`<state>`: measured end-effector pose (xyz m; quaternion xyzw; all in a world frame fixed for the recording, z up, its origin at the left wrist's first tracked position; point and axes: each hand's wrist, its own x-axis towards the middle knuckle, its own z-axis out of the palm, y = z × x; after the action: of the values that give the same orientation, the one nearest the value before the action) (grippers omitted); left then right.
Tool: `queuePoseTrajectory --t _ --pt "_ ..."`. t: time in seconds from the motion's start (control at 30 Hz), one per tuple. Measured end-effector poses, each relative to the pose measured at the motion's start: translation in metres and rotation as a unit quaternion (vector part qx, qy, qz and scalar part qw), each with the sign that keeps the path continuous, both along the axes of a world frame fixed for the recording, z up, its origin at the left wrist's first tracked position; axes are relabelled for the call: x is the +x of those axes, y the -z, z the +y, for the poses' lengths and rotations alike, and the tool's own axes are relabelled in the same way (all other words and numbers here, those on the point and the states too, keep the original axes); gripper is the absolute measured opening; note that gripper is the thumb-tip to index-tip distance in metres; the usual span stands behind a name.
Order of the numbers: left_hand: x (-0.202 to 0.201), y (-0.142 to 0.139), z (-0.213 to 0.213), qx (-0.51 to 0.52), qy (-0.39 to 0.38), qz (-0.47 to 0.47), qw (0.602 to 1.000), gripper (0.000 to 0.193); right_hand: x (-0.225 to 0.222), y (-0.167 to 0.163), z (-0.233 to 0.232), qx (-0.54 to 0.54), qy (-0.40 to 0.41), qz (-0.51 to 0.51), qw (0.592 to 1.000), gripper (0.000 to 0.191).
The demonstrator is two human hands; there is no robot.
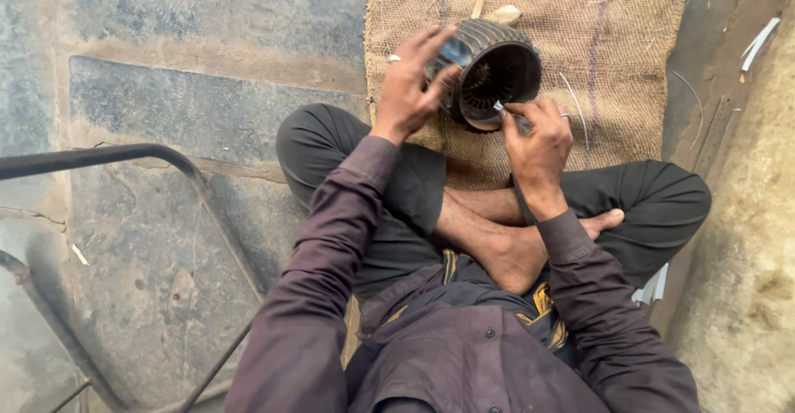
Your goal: The person sits cross-legged on the floor with a cylindrical ribbed object on a jute sack and saws through it using a hand saw, steadying it with the other hand. After sawing, the person picks up small white paper strips and inserts them one at a time into the slots around the object's opening.
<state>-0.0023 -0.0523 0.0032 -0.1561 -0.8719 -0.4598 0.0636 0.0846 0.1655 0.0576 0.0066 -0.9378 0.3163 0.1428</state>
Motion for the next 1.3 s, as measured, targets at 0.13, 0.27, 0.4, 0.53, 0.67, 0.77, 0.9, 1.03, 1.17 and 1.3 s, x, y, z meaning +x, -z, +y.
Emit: queuePoseTrajectory --t 0.13,0.27,0.4,0.53,0.67,0.77,0.9,1.03,1.17,1.3 --pt "0.003 0.003 0.003 0.046 0.028 -0.034 0.998 0.059 -0.001 0.007 -0.004 0.044 -0.005 0.000 0.999 0.010" --pt "0.002 -0.005 0.004 0.069 0.031 -0.078 0.994 0.062 -0.001 0.008 -0.003 0.061 -0.008 -0.009 0.998 0.011" --pt "0.003 -0.010 0.005 0.068 0.028 -0.076 0.994 0.062 -0.004 0.008 -0.005 0.070 -0.005 -0.023 0.997 0.010" --pt "0.004 -0.007 0.006 0.070 0.026 -0.079 0.994 0.062 -0.008 0.007 -0.005 0.079 -0.008 -0.029 0.996 0.010" --pt "0.003 -0.004 0.007 0.058 0.023 -0.083 0.995 0.062 -0.010 0.004 -0.004 0.087 -0.023 -0.035 0.995 0.011" --pt "0.004 -0.004 0.007 0.060 0.023 -0.089 0.994 0.062 -0.012 0.005 -0.005 0.095 -0.010 -0.047 0.994 0.011" --pt "0.004 -0.004 0.006 0.063 0.021 -0.088 0.994 0.062 -0.013 0.009 -0.009 0.085 0.014 -0.072 0.994 0.011" --pt "0.004 -0.006 0.007 0.058 0.018 -0.095 0.994 0.062 -0.014 0.012 -0.015 0.116 0.031 -0.086 0.989 0.013" --pt "0.004 -0.008 0.007 0.063 0.020 -0.091 0.994 0.062 -0.017 0.011 -0.017 0.163 0.020 -0.093 0.982 0.015" --pt "0.004 -0.010 0.006 0.066 0.021 -0.088 0.994 0.062 -0.024 0.011 -0.014 0.146 0.035 -0.148 0.978 0.019"
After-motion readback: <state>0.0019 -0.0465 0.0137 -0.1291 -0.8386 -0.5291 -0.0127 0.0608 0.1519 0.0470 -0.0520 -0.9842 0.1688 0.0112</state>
